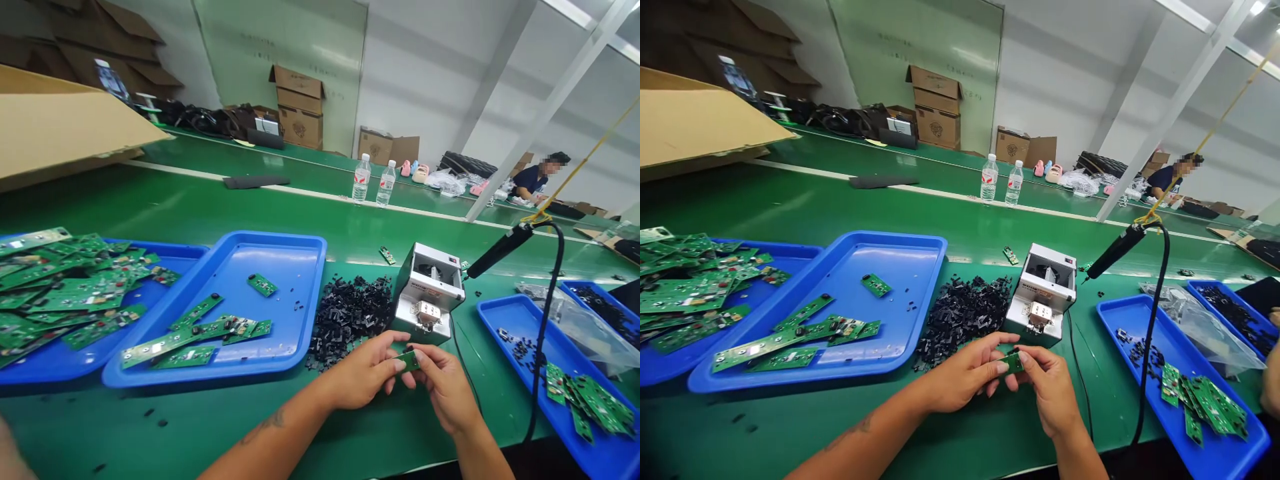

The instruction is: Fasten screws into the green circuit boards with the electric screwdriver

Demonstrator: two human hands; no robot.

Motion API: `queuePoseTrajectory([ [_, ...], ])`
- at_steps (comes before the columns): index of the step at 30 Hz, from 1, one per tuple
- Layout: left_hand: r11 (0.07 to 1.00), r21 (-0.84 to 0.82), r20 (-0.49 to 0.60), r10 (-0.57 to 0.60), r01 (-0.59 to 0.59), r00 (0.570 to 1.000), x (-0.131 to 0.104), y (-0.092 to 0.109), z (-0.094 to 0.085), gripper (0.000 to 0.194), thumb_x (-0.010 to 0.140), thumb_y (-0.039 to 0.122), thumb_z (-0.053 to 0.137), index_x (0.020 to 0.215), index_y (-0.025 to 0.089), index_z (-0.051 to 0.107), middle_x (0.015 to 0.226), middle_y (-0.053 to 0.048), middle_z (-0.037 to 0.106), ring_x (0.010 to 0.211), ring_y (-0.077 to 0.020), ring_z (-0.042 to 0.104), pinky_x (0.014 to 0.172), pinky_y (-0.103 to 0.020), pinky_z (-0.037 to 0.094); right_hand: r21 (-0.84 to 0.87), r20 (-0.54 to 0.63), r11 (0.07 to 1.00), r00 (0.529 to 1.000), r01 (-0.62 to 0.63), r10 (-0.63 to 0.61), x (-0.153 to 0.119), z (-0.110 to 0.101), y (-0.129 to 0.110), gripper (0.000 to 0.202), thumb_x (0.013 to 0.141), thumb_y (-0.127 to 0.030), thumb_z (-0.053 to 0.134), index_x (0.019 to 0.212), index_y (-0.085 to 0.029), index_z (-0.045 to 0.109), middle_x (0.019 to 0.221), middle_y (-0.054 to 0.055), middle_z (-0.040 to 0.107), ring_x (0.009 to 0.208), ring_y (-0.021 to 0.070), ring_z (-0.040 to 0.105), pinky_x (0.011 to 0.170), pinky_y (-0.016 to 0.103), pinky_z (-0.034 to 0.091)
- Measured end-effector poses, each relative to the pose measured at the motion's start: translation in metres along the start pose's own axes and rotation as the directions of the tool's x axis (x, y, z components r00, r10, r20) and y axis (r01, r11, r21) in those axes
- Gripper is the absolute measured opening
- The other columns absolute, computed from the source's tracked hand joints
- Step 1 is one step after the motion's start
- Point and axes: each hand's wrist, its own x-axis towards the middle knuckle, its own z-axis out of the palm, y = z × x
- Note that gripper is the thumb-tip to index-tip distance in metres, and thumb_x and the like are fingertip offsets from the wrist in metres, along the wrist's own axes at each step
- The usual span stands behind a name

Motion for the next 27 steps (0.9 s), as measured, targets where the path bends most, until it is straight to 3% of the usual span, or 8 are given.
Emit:
queuePoseTrajectory([
  [11,1.000,0.009,0.008,-0.010,0.010,1.000,-0.002,0.003,0.001,0.060,0.096,0.043,0.056,0.148,0.016,0.042,0.096,-0.010,0.075,0.065,-0.0141,0.053,0.062,-0.029,0.038,0.029,0.040,1.000,0.999,0.006,-0.007,-0.006,0.000,-0.003,0.031,0.082,-0.045,0.080,0.095,-0.018,0.079,0.075,0.003,0.071,0.064,0.0150,0.062,0.068,0.034,0.055],
  [17,0.999,0.046,-0.042,-0.003,0.005,0.999,-0.002,0.003,0.000,0.050,0.096,0.033,0.053,0.142,0.015,0.049,0.094,-0.007,0.073,0.068,-0.0139,0.053,0.067,-0.029,0.042,-0.062,0.007,0.998,1.000,0.006,-0.006,-0.006,-0.008,0.002,0.031,0.082,-0.045,0.080,0.097,-0.018,0.080,0.080,0.004,0.072,0.071,0.0160,0.065,0.069,0.031,0.052],
  [22,0.997,0.070,-0.028,-0.024,0.026,0.999,-0.002,0.003,-0.001,0.048,0.095,0.035,0.053,0.140,0.017,0.050,0.093,-0.006,0.073,0.067,-0.0140,0.054,0.065,-0.028,0.042,-0.087,0.066,0.996,0.998,0.017,-0.011,-0.004,-0.012,0.003,0.030,0.085,-0.045,0.078,0.097,-0.018,0.079,0.079,0.004,0.073,0.071,0.0154,0.065,0.070,0.030,0.052],
  [27,0.980,0.199,-0.040,0.011,-0.003,0.999,-0.004,0.006,0.001,0.022,0.097,0.032,0.049,0.105,0.017,0.063,0.095,-0.006,0.075,0.068,-0.0136,0.054,0.066,-0.027,0.042,-0.141,0.055,0.989,0.998,0.038,-0.031,-0.005,-0.010,0.000,0.035,0.082,-0.049,0.079,0.095,-0.017,0.079,0.077,0.005,0.074,0.068,0.0156,0.066,0.068,0.030,0.054],
])
